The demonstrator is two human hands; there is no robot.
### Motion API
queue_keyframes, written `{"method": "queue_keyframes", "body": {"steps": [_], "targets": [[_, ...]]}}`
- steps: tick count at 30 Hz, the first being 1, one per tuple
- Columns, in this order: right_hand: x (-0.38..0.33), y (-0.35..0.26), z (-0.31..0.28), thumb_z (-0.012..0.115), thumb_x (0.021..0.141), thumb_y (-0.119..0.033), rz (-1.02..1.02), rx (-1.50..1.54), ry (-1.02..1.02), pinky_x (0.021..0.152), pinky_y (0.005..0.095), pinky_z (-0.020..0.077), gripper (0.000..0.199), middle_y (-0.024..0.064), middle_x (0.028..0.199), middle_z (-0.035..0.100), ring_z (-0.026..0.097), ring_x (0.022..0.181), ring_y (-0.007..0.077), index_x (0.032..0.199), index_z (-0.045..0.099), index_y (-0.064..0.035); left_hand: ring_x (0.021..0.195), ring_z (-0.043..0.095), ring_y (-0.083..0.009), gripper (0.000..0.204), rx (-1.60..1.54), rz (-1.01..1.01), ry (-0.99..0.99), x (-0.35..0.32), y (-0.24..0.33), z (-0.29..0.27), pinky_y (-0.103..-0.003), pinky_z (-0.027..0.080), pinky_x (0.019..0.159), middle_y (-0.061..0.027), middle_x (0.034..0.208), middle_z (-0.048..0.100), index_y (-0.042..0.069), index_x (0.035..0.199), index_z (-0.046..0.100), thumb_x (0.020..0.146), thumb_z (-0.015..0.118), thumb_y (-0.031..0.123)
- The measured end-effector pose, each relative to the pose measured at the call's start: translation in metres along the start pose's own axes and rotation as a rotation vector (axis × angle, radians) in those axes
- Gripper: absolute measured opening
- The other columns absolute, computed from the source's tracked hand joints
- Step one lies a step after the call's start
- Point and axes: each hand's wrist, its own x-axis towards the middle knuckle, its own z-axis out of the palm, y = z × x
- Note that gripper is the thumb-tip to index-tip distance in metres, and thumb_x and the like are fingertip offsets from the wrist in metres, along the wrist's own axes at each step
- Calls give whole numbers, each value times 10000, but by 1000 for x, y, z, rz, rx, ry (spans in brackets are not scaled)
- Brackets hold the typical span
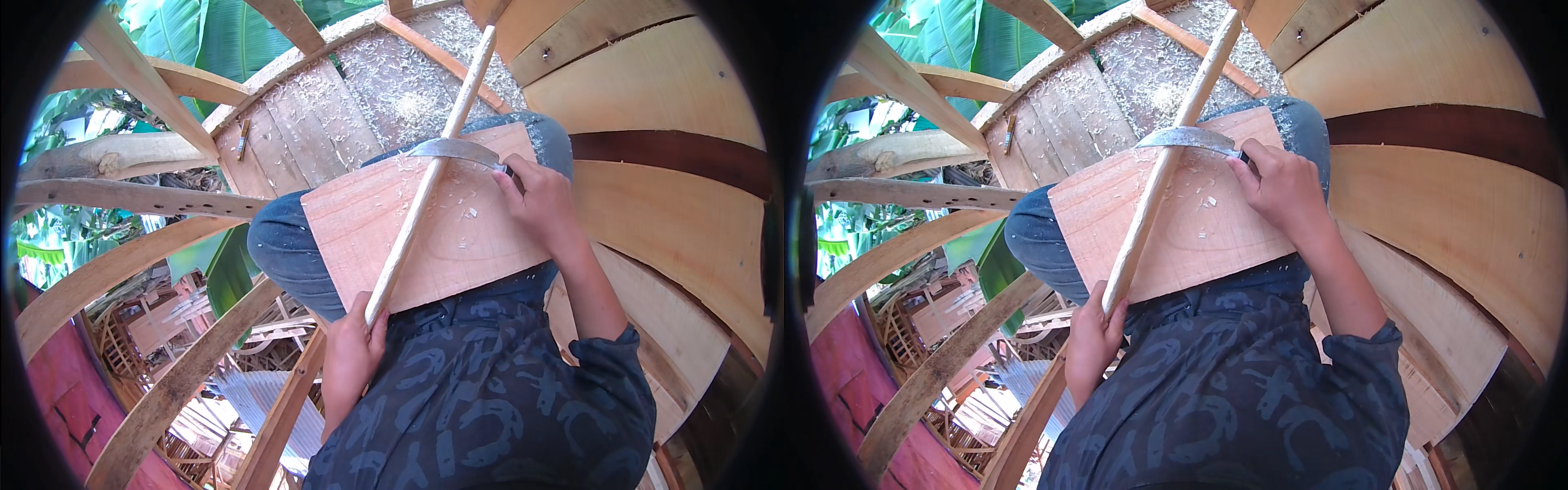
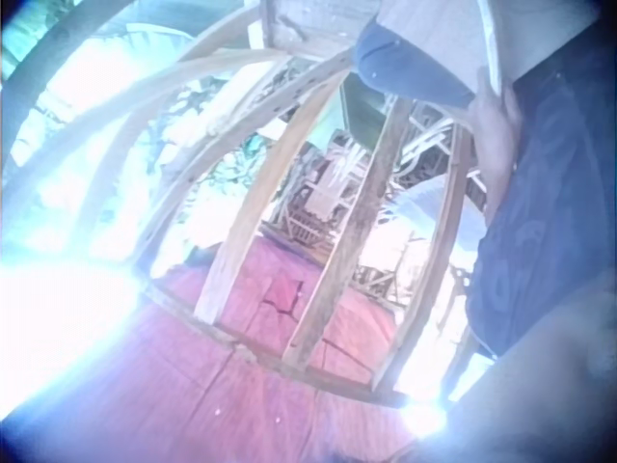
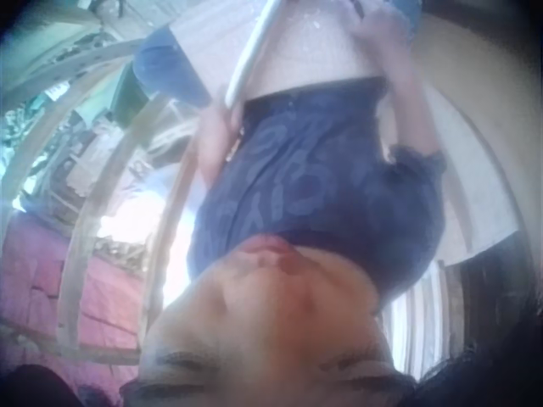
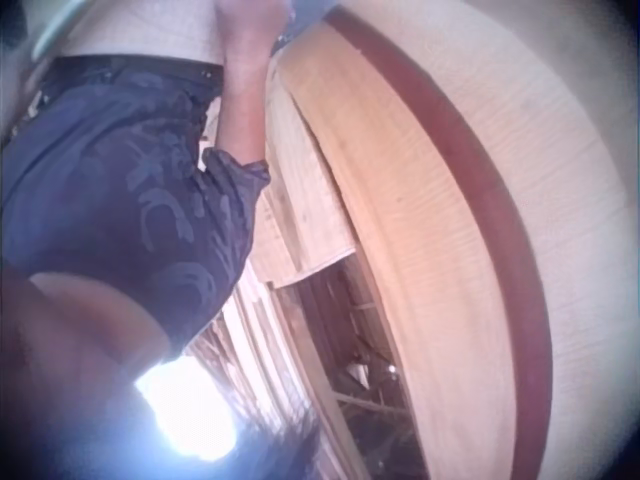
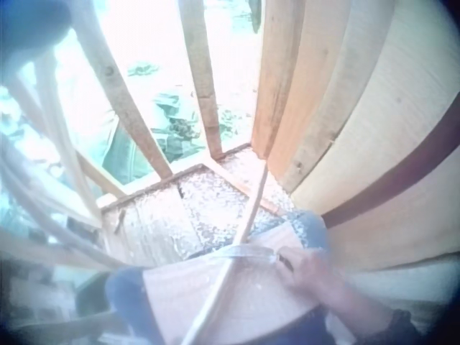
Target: The person sits on a wooden floor and uses a curved knife to shave and shape a long, thin piece of light-colored wood held in their left hand. They repeatedly draw the knife along the wood's length, removing thin shavings and refining its profile.
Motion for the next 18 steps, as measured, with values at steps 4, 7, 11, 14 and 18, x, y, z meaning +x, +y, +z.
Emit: {"method": "queue_keyframes", "body": {"steps": [4,7,11,14,18], "targets": [[8,8,7,571,933,-306,146,3,70,569,440,483,263,162,663,620,631,660,374,890,584,-48,669,595,-454,149,2,-15,-5,1,4,-1,-474,441,574,-269,656,567,12,1005,543,913,590,120],[31,53,-13,555,946,-289,287,-50,242,582,459,475,265,193,670,608,616,667,403,925,592,-28,667,593,-454,140,-19,-56,-15,-1,6,-3,-479,441,580,-266,654,566,19,1007,541,915,584,115],[7,16,-27,557,945,-259,227,124,28,579,454,471,247,196,682,601,608,659,400,941,596,-16,673,602,-449,166,4,-36,-32,-1,3,-5,-467,450,583,-259,658,578,25,1029,540,910,591,128],[-21,-23,-10,587,919,-231,-24,180,-92,562,436,468,206,176,695,594,610,642,368,900,585,-26,654,619,-429,209,10,-17,-64,7,2,-7,-439,459,567,-250,647,584,16,1054,542,902,603,147],[-41,-46,9,618,891,-224,-94,235,-173,547,433,470,188,152,699,595,611,632,356,882,575,-41,656,625,-423,208,-31,-5,-110,9,-5,-8,-432,462,565,-243,645,586,10,1049,541,896,605,135]]}}
